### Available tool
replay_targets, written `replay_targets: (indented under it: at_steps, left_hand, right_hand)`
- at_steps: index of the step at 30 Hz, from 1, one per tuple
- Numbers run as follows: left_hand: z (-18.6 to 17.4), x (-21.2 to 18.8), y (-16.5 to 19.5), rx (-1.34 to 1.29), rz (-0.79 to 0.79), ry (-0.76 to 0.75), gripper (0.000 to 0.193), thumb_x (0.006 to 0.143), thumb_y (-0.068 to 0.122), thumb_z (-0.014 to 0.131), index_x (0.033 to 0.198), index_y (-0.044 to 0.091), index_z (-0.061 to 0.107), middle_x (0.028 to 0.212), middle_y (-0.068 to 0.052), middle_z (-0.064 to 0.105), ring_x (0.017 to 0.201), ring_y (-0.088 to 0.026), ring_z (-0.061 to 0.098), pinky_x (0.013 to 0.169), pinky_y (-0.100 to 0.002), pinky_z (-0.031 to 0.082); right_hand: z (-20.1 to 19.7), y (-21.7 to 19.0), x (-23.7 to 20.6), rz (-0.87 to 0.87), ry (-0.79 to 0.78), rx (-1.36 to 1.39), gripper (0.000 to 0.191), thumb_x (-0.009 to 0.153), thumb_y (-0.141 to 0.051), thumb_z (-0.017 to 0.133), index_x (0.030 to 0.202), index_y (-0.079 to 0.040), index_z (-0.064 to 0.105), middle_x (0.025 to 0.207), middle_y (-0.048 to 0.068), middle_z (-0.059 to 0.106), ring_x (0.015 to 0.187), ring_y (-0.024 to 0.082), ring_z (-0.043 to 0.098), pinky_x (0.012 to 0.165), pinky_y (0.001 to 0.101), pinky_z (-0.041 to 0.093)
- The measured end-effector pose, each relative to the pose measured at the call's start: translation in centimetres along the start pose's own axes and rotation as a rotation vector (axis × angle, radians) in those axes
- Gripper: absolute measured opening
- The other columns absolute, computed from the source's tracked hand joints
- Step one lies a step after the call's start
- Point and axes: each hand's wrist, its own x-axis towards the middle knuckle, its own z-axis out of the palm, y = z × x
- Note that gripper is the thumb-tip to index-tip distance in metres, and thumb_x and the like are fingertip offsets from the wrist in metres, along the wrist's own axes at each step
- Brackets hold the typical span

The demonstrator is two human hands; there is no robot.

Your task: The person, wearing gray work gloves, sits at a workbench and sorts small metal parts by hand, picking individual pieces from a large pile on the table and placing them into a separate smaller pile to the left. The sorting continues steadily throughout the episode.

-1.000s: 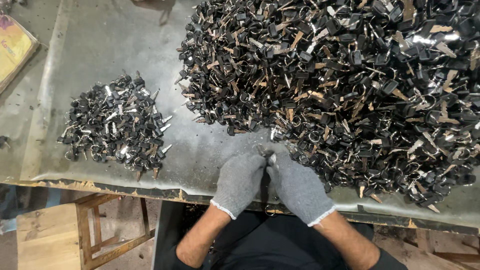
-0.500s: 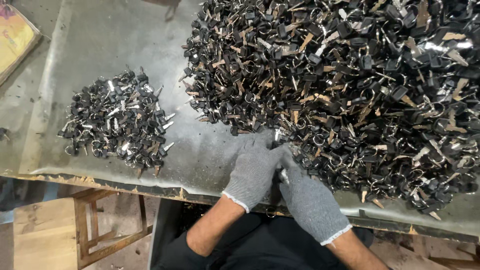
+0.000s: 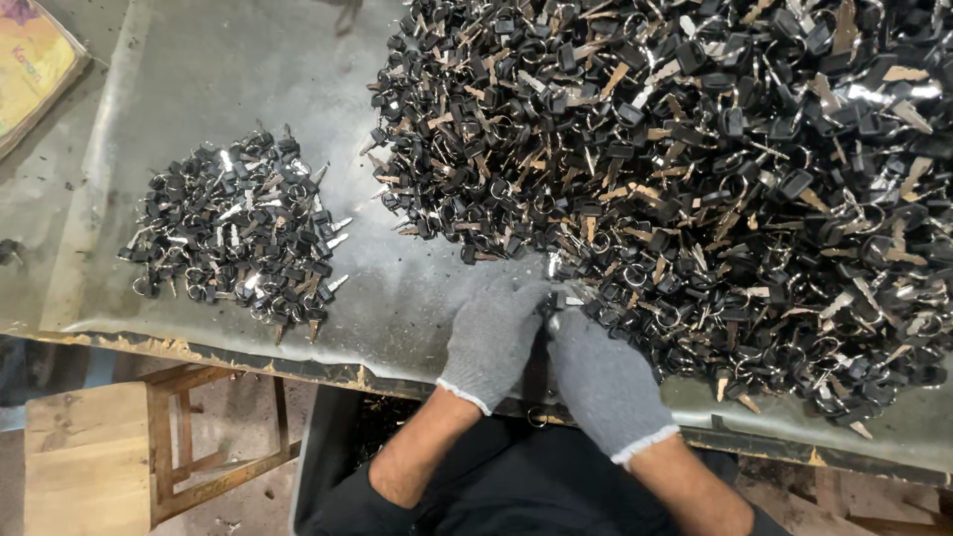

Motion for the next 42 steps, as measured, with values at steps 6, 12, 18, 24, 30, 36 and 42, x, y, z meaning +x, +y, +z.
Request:
replay_targets:
  at_steps: [6,12,18,24,30,36,42]
  left_hand:
    - [-0.3,-1.4,-1.4,-0.175,-0.141,0.006,0.032,0.083,0.017,0.076,0.112,0.009,0.066,0.096,-0.01,0.073,0.085,-0.032,0.072,0.074,-0.046,0.056]
    - [0.1,-1.8,-1.5,-0.028,0.023,0.033,0.022,0.085,0.015,0.073,0.106,0.012,0.072,0.091,-0.011,0.073,0.086,-0.035,0.07,0.075,-0.049,0.054]
    - [-0.7,-0.9,-1.4,-0.022,-0.004,-0.106,0.023,0.088,0.016,0.066,0.11,0.012,0.074,0.089,-0.017,0.071,0.086,-0.04,0.069,0.076,-0.054,0.053]
    - [-0.7,0.2,-1.9,0.029,0.057,-0.229,0.014,0.089,0.01,0.059,0.095,0.005,0.071,0.092,-0.021,0.071,0.091,-0.043,0.068,0.078,-0.056,0.053]
    - [0.2,-0.3,-1.9,0.026,0.053,-0.181,0.014,0.09,0.011,0.059,0.096,0.004,0.07,0.091,-0.021,0.07,0.089,-0.043,0.067,0.079,-0.054,0.053]
    - [-0.4,-0.8,-1.9,-0.081,0.022,-0.125,0.016,0.085,0.013,0.067,0.097,0.005,0.072,0.093,-0.02,0.072,0.091,-0.042,0.068,0.079,-0.054,0.052]
    - [0.5,-1.5,-2.1,0.077,0.116,-0.036,0.017,0.085,0.009,0.066,0.101,0.004,0.068,0.093,-0.019,0.069,0.09,-0.039,0.067,0.08,-0.051,0.053]
  right_hand:
    - [-0.4,0.8,-0.9,-0.048,0.016,0.267,0.036,0.092,-0.024,0.061,0.124,-0.007,0.054,0.092,0.023,0.074,0.082,0.046,0.071,0.068,0.0577,0.055]
    - [0.3,0.8,0.4,-0.073,0.02,0.255,0.035,0.096,-0.03,0.064,0.118,-0.005,0.055,0.081,0.022,0.073,0.077,0.042,0.072,0.064,0.0522,0.056]
    - [1.0,1.1,0.1,-0.244,0.135,-0.091,0.022,0.094,-0.023,0.062,0.107,-0.006,0.058,0.083,0.012,0.068,0.069,0.033,0.073,0.053,0.0438,0.058]
    - [1.6,1.0,0.5,-0.282,0.423,-0.376,0.016,0.092,-0.019,0.062,0.102,-0.007,0.058,0.081,0.009,0.06,0.063,0.025,0.071,0.044,0.0359,0.057]
    - [1.6,-0.8,0.5,-0.019,0.193,-0.309,0.029,0.099,-0.013,0.054,0.126,-0.001,0.051,0.084,0.014,0.07,0.064,0.029,0.075,0.048,0.0364,0.059]
    - [-0.9,2.7,2.4,-0.109,-0.217,0.17,0.037,0.103,-0.025,0.056,0.132,-0.003,0.048,0.081,0.023,0.072,0.074,0.041,0.072,0.067,0.0491,0.054]
    - [1.0,1.0,0.5,-0.092,0.083,0.077,0.061,0.093,-0.025,0.056,0.148,-0.005,0.041,0.086,0.021,0.072,0.072,0.04,0.072,0.06,0.051,0.057]
